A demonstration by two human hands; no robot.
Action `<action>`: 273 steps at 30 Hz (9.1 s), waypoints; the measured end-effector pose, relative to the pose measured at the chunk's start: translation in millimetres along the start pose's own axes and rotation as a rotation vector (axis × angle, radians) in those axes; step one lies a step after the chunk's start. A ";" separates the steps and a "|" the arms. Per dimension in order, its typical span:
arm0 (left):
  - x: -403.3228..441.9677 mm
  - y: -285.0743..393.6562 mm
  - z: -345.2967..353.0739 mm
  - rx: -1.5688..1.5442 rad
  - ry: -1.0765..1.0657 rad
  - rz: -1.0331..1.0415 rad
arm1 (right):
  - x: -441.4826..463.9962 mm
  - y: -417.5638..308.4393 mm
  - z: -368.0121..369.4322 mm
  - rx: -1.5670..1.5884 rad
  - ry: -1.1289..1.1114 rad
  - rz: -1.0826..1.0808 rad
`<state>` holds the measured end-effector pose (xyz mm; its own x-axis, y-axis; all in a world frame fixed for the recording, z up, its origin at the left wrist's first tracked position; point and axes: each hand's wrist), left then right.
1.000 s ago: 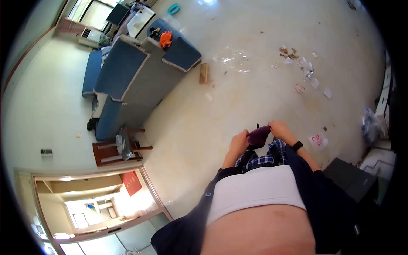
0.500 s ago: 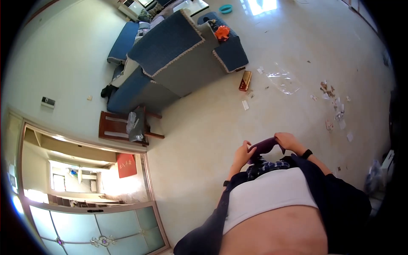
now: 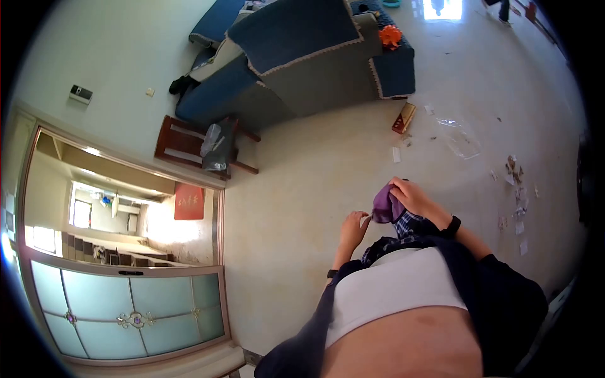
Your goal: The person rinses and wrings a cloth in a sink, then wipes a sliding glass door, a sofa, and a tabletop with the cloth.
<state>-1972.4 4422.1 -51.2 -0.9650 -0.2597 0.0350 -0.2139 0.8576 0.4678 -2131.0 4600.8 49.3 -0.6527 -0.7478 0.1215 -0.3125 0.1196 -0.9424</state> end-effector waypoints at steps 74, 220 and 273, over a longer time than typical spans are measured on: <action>684.6 -61.3 -90.0 -0.380 -0.321 0.046 | 585.5 167.6 -194.9 0.625 0.658 0.213; 965.3 109.2 -56.8 -0.098 0.322 -0.332 | 849.2 192.9 -431.3 0.173 0.298 -0.285; 922.8 59.0 8.1 -0.094 -0.082 -0.282 | 789.4 284.8 -438.1 -0.056 -0.033 0.144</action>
<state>-2876.8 4236.5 1.4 -0.8795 -0.4418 -0.1770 -0.4636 0.7110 0.5287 -3037.6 4330.6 13.5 -0.6708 -0.7412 -0.0247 -0.2562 0.2629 -0.9302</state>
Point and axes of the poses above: each hand's wrist, its own x-axis towards the middle knuckle, its own z-axis out of the palm, y = z × x, and after that the axes turned 11 degrees about x, right-handed
